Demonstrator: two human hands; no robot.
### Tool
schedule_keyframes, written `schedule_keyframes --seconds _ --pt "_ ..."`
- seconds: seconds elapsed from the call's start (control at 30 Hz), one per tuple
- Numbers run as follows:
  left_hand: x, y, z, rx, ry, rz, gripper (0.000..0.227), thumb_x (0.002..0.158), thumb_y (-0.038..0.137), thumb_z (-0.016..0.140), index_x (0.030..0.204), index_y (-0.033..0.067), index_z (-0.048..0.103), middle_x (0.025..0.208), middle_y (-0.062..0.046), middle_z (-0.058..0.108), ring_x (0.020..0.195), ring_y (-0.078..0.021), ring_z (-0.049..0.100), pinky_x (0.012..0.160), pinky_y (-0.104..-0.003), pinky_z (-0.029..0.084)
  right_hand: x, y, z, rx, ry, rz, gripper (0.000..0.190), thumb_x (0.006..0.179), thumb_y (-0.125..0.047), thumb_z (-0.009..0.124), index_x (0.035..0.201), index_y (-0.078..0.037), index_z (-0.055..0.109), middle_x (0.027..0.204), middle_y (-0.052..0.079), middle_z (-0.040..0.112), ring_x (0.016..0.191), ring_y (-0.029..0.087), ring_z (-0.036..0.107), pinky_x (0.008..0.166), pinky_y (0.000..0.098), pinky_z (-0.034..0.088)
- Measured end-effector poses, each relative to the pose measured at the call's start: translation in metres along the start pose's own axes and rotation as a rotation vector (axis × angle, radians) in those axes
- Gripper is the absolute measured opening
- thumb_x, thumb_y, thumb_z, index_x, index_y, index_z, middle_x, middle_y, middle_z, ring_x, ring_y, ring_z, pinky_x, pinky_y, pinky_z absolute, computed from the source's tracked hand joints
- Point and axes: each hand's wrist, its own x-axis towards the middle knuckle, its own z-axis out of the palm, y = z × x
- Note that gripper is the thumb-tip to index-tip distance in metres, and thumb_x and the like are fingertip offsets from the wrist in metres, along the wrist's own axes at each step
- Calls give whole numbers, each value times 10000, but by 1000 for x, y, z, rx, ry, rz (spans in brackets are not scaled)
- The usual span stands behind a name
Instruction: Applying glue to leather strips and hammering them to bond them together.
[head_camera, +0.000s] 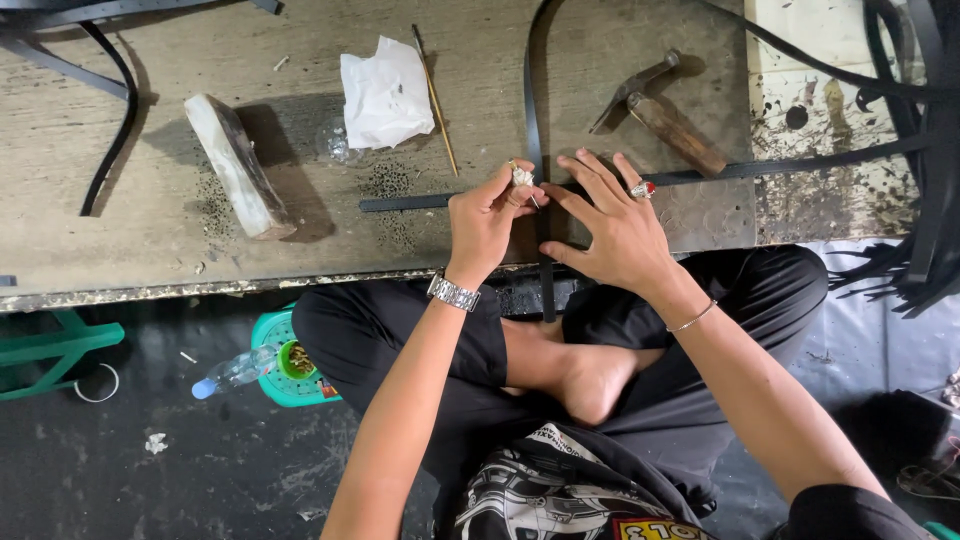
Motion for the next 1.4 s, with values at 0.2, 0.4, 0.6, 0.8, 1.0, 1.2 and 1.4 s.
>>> schedule_keyframes --seconds 0.2,0.4,0.6,0.8,1.0,1.2,1.4 --pt "-1 -2 0 37 4 26 200 1006 64 664 1192 29 729 884 -243 771 819 -239 773 714 -383 685 1 -1 -1 18 -5 4 631 825 -516 786 1309 -121 695 1452 136 595 1431 320 497 1218 524 254" --pt "-3 2 6 193 40 174 190 972 57 715 1158 55 757 830 -205 774 789 -233 773 656 -351 689 0 -1 -1 18 -3 3 623 823 -501 791 1304 -118 693 1444 139 594 1426 323 499 1211 529 264" --pt "-5 8 9 381 69 335 193 966 70 730 1148 126 763 779 -98 785 738 -208 778 655 -317 669 -2 1 3 12 5 6 627 829 -527 791 1308 -136 690 1450 119 593 1430 308 498 1211 519 267" --pt "0 11 8 198 48 261 181 1015 72 676 1178 23 736 865 -200 772 702 -249 765 581 -349 677 -2 3 3 10 -3 -7 623 838 -532 774 1298 -119 694 1444 133 598 1430 315 500 1222 514 247" --pt "0 9 7 142 33 188 185 1014 83 673 1168 7 742 862 -192 778 729 -220 770 617 -358 688 -1 2 1 6 -6 -7 622 821 -511 790 1285 -107 697 1443 137 597 1429 317 501 1220 523 252" --pt "2 8 6 84 23 151 188 1038 75 629 1172 1 738 829 -189 773 721 -235 769 625 -369 692 -3 2 2 5 -13 -4 618 828 -509 781 1293 -110 697 1447 137 593 1432 319 498 1217 521 251" --pt "2 2 7 230 22 223 211 1020 66 658 1214 26 731 842 -195 774 735 -289 769 570 -360 693 -1 1 0 14 -19 2 621 818 -503 794 1284 -103 701 1435 138 599 1431 321 498 1214 528 258"
